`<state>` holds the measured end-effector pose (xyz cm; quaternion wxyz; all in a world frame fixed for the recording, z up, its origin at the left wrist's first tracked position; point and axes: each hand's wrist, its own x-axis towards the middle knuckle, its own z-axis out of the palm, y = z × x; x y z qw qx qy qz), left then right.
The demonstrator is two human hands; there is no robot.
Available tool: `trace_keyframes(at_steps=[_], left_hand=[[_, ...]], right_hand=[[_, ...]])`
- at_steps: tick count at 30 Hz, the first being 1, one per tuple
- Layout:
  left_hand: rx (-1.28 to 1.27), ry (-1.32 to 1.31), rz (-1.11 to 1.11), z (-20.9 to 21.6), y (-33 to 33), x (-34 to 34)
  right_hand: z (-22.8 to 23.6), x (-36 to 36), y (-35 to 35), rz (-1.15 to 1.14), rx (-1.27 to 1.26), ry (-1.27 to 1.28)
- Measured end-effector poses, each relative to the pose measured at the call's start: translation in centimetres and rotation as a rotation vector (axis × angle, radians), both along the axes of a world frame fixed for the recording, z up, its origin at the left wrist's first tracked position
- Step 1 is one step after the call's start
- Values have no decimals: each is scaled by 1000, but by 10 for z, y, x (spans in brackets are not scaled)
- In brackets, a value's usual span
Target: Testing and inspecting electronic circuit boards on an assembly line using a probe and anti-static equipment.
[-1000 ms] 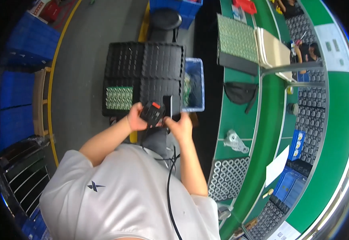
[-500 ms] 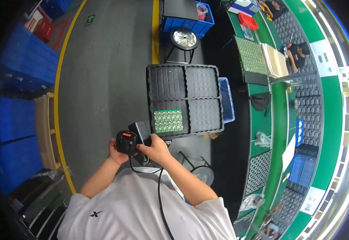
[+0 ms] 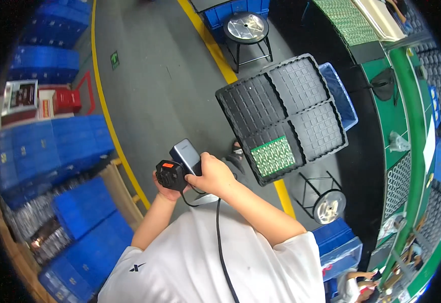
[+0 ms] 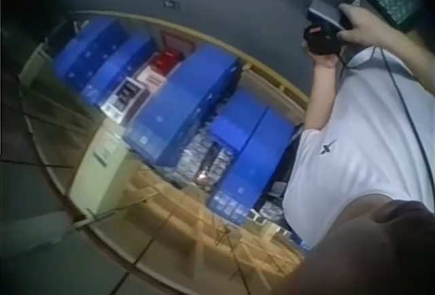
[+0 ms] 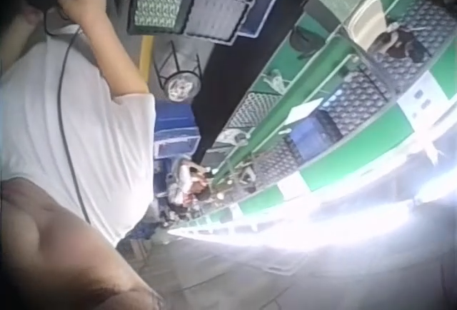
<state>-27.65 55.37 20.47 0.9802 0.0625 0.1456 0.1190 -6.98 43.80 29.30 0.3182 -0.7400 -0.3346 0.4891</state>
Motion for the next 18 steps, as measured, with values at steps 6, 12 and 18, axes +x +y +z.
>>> trace_keyframes(at_steps=[6, 12, 18], left_hand=[[121, 63, -96, 46, 119, 103], [112, 2, -323, 38, 240, 218], [76, -77, -850, 36, 355, 355]], right_hand=[[23, 53, 89, -13, 75, 18], [30, 120, 177, -288, 106, -55], [44, 164, 251, -732, 101, 139]])
